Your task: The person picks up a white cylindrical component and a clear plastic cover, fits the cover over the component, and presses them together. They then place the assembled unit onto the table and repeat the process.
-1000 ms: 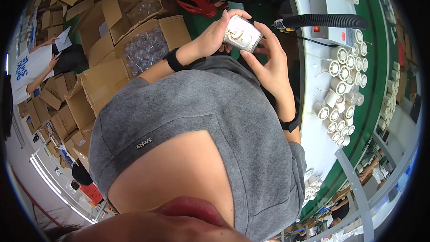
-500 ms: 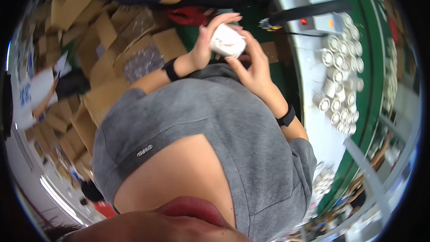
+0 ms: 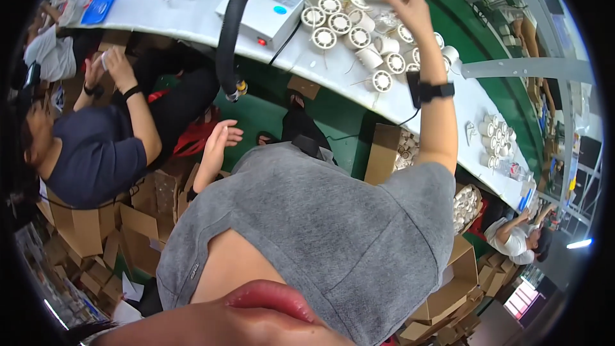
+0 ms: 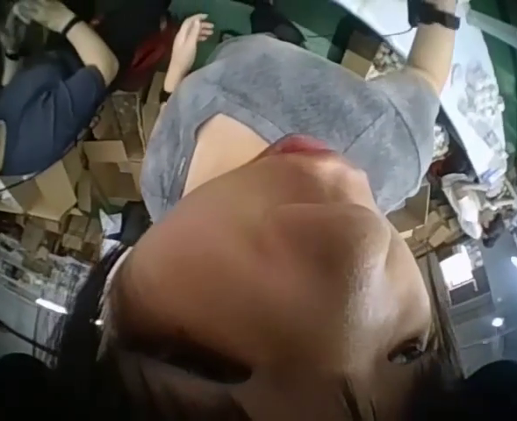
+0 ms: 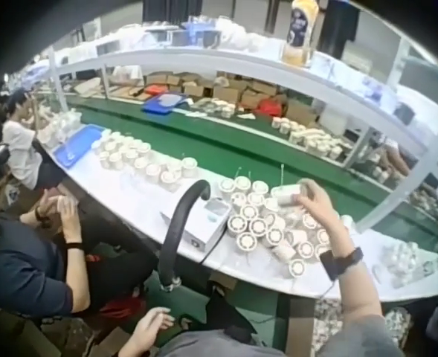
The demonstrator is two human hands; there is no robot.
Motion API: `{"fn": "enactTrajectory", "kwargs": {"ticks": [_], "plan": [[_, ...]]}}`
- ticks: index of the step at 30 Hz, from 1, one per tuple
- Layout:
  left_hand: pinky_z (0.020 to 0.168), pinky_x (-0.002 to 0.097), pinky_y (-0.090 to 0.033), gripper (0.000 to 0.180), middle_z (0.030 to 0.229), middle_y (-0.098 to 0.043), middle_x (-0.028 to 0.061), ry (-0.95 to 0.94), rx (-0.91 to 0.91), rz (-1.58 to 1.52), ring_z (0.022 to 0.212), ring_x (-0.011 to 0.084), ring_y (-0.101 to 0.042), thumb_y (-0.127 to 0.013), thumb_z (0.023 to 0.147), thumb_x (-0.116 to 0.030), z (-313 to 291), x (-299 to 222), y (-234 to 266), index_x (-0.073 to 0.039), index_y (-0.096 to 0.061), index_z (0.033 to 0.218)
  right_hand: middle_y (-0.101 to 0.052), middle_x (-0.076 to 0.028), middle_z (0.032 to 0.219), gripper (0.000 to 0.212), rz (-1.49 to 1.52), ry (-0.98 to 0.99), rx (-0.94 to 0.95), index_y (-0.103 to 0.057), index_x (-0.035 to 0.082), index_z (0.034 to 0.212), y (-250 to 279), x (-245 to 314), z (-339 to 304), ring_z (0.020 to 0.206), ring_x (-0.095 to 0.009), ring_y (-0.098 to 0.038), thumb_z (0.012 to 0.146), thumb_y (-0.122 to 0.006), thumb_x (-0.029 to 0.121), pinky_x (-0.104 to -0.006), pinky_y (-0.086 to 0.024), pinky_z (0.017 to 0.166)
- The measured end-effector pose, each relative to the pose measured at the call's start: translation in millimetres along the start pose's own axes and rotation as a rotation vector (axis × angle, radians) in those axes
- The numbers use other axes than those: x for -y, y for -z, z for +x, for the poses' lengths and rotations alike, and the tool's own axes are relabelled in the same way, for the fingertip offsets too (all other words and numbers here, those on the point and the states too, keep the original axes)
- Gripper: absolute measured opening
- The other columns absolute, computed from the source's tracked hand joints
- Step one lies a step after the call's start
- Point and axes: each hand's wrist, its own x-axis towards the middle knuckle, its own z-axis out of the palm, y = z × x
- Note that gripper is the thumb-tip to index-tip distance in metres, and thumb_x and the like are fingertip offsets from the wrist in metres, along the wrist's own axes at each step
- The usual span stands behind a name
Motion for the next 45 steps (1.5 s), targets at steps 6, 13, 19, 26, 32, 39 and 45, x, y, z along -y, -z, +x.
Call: {"fn": "enactTrajectory", "kwargs": {"ticks": [6, 13, 19, 26, 32, 39, 45], "plan": [[0.066, 0.0282, -0.042, 0.030, 0.081, -0.055, 0.0113, 0.127, -0.082, 0.365, 0.074, 0.0205, -0.054, -0.041, 0.084, -0.027, 32, 1, -25, -0.004, -0.048, 0.102, -0.055, -0.021, 0.087, 0.063, -0.540, -0.236, -0.313, -0.040, 0.001, 0.110, -11, -125, 119, 0.081, -0.034, -0.055, 0.068, -0.050, 0.047, -0.0417, -0.041, 0.074], [0.071, 0.0330, -0.040, 0.032, 0.089, -0.054, 0.0147, 0.154, 0.062, 0.713, 0.083, 0.0285, -0.052, -0.041, 0.083, -0.029, 78, -34, -52, -0.005, -0.046, 0.105, -0.042, -0.028, 0.105, 0.060, -0.549, -0.439, -0.261, -0.031, 0.003, 0.112, -60, -158, 138, 0.081, -0.041, -0.052, 0.072, -0.047, 0.044, -0.0431, -0.042, 0.074], [0.066, 0.0340, -0.042, 0.032, 0.084, -0.055, 0.0144, 0.088, 0.003, 0.703, 0.080, 0.0294, -0.052, -0.045, 0.081, -0.028, 104, -34, -62, -0.004, -0.047, 0.102, -0.043, -0.027, 0.102, 0.057, -0.575, -0.378, -0.209, -0.032, 0.003, 0.109, -73, -151, 131, 0.082, -0.039, -0.053, 0.072, -0.048, 0.044, -0.0431, -0.043, 0.071], [0.066, 0.0350, -0.042, 0.034, 0.085, -0.054, 0.0159, 0.117, 0.015, 0.708, 0.080, 0.0302, -0.052, -0.046, 0.081, -0.029, 119, -35, -67, -0.005, -0.046, 0.104, -0.050, -0.025, 0.096, 0.057, -0.608, -0.232, -0.311, -0.033, 0.003, 0.111, -23, -174, 214, 0.085, -0.038, -0.053, 0.074, -0.042, 0.046, -0.0444, -0.043, 0.069], [0.066, 0.0356, -0.041, 0.034, 0.085, -0.054, 0.0171, 0.163, -0.025, 0.710, 0.080, 0.0311, -0.052, -0.047, 0.081, -0.030, 122, -36, -72, -0.005, -0.046, 0.104, -0.051, -0.023, 0.100, 0.063, -0.636, -0.301, -0.083, -0.034, 0.001, 0.112, -47, -185, 276, 0.091, -0.036, -0.051, 0.075, -0.035, 0.052, -0.0431, -0.042, 0.075], [0.067, 0.0367, -0.041, 0.035, 0.086, -0.053, 0.0179, 0.151, -0.016, 0.719, 0.082, 0.0324, -0.051, -0.046, 0.081, -0.030, 125, -33, -70, -0.003, -0.046, 0.104, -0.049, -0.023, 0.104, 0.072, -0.731, -0.047, 0.114, -0.033, 0.001, 0.119, -18, -172, 255, 0.096, -0.034, -0.049, 0.070, -0.045, 0.053, -0.0381, -0.040, 0.080], [0.070, 0.0378, -0.041, 0.037, 0.089, -0.053, 0.0171, 0.090, 0.114, 0.799, 0.085, 0.0324, -0.050, -0.045, 0.081, -0.030, 145, -45, -73, -0.002, -0.045, 0.105, -0.051, -0.017, 0.104, 0.069, -0.657, 0.204, 0.764, -0.042, 0.004, 0.113, -11, -137, 113, 0.092, -0.031, -0.051, 0.061, -0.063, 0.043, -0.0349, -0.041, 0.076]]}}
